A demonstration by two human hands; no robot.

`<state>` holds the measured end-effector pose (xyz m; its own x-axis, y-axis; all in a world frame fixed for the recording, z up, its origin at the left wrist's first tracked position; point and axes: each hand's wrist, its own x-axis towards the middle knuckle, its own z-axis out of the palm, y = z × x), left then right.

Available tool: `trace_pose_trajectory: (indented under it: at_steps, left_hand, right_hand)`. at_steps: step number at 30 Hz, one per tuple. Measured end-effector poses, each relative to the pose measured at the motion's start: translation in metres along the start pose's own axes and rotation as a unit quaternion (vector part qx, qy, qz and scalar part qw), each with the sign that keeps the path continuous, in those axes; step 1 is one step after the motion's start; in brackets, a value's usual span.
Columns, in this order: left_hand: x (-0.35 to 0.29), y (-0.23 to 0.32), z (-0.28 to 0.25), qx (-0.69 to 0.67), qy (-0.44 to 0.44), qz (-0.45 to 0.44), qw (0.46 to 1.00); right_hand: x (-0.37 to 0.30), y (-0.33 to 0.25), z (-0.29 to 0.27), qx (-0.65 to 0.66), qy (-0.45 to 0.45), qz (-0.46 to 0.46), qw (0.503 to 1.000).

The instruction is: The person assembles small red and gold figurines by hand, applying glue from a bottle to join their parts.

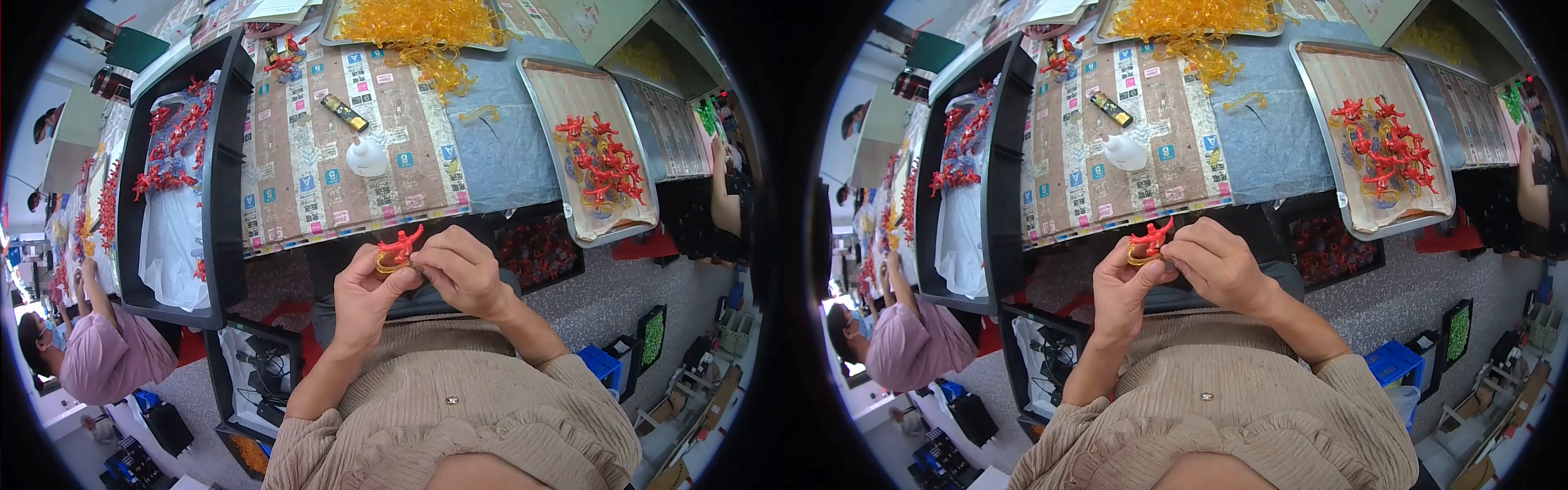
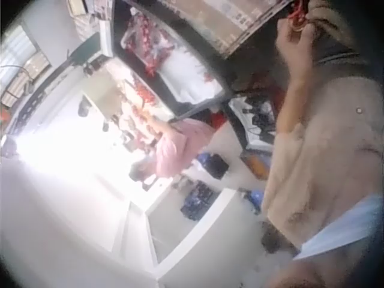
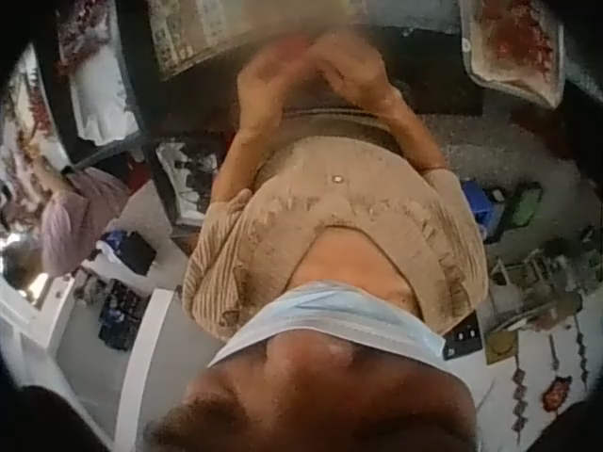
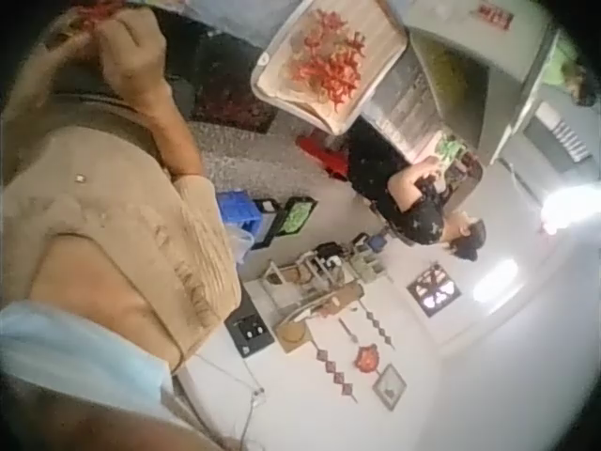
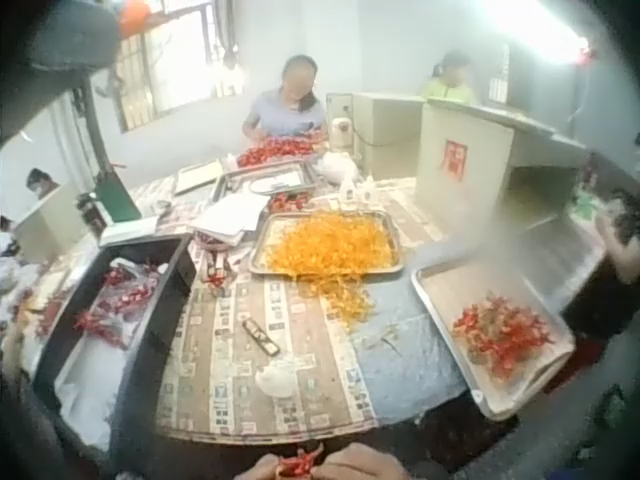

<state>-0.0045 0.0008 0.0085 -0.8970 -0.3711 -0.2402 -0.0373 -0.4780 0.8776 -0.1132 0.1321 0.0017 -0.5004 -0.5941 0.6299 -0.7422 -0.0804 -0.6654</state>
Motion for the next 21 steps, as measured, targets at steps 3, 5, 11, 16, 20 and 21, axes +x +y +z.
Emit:
trace_pose_trajectory:
  at_steps: [3, 5, 11, 16, 20, 21]
  left_hand:
    - [0.0005, 0.0019, 0.0016, 0.002, 0.002, -0.005, 1.0]
    - [0.0004, 0.0052, 0.0043, -0.009, 0.01, -0.017, 1.0]
    - [0.0007, 0.0026, 0.0026, 0.009, 0.014, 0.009, 1.0]
    - [0.0005, 0.0019, 0.0034, 0.001, 0.017, 0.023, 1.0]
    - [0.0015, 0.0015, 0.0018, -0.011, 0.021, 0.002, 1.0]
    - [0.0014, 0.001, 0.0006, -0.01, 0.021, 0.001, 1.0]
  right_hand:
    - [-0.001, 0.0003, 0.001, -0.006, 0.009, -0.005, 1.0]
    - [-0.0006, 0.0006, 0.0007, -0.008, 0.006, -0.007, 1.0]
    - [-0.0006, 0.0008, 0.003, -0.009, 0.011, 0.006, 1.0]
    - [0.0005, 0.0001, 0.0042, -0.008, 0.01, 0.007, 1.0]
    - [0.0045, 0.0002, 0.0, 0.017, -0.021, 0.051, 0.998]
    - [0.0061, -0.0003, -0.002, 0.018, -0.02, 0.051, 0.998]
